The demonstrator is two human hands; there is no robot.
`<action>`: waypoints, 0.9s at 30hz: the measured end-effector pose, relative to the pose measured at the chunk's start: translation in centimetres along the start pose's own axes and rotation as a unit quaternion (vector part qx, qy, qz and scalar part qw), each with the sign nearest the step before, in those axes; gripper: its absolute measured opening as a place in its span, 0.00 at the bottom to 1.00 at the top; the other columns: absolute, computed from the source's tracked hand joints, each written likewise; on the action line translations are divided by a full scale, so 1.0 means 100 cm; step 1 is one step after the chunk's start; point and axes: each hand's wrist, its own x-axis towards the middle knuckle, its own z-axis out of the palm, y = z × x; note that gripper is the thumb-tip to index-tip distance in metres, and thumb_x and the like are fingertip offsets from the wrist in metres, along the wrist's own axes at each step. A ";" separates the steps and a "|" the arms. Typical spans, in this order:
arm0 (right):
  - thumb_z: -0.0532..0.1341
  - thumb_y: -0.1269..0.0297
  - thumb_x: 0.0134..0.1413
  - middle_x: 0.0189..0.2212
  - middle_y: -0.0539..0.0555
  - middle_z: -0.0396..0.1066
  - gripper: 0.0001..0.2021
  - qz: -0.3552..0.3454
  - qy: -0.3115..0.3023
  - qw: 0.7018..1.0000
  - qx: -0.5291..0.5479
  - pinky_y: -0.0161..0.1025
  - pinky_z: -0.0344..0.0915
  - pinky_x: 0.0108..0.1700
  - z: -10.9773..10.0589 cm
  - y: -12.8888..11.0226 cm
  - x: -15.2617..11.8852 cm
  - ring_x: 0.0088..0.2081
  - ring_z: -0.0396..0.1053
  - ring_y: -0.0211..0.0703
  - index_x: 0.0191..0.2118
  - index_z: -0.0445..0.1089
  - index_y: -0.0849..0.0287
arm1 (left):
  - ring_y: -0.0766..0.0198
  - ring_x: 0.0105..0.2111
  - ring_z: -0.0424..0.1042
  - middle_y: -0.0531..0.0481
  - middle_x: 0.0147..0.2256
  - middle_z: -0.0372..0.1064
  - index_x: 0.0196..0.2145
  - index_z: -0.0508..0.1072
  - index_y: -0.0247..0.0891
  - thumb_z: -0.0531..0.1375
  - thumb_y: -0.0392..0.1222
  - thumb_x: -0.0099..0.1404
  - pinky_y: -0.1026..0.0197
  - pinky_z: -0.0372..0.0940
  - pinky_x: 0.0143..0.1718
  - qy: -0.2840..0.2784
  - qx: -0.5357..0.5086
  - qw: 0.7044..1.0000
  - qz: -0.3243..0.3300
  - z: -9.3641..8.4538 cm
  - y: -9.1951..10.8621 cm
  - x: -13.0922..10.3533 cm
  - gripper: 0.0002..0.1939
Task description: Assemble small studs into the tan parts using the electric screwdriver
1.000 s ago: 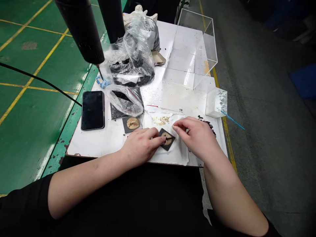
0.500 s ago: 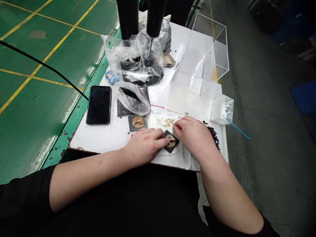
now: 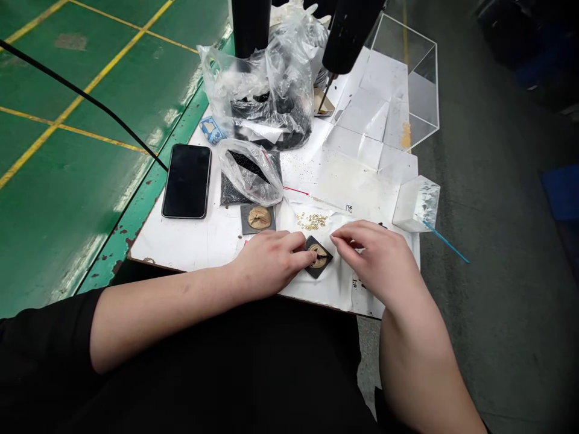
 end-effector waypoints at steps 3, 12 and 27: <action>0.67 0.69 0.71 0.44 0.52 0.84 0.05 -0.083 0.017 0.996 0.031 0.39 0.77 0.50 -0.004 -0.002 -0.017 0.44 0.82 0.43 0.46 0.82 0.55 | 0.60 0.35 0.73 0.49 0.41 0.74 0.54 0.82 0.46 0.59 0.43 0.80 0.57 0.63 0.35 0.002 -0.008 1.000 0.000 -0.001 0.000 0.000 0.12; 0.67 0.68 0.72 0.47 0.57 0.83 0.05 -0.171 0.034 0.984 -0.037 0.45 0.78 0.50 0.007 0.000 -0.032 0.47 0.80 0.48 0.47 0.81 0.54 | 0.61 0.37 0.73 0.49 0.41 0.74 0.53 0.83 0.46 0.58 0.43 0.81 0.58 0.64 0.36 -0.003 -0.012 1.000 -0.003 0.000 0.000 0.000 0.13; 0.65 0.67 0.73 0.51 0.56 0.82 0.10 -0.115 0.009 0.993 0.013 0.50 0.78 0.54 0.007 -0.003 -0.042 0.51 0.80 0.50 0.52 0.82 0.47 | 0.60 0.37 0.74 0.49 0.42 0.75 0.54 0.83 0.48 0.58 0.45 0.81 0.57 0.65 0.36 -0.001 -0.005 1.000 -0.007 0.002 0.000 0.000 0.13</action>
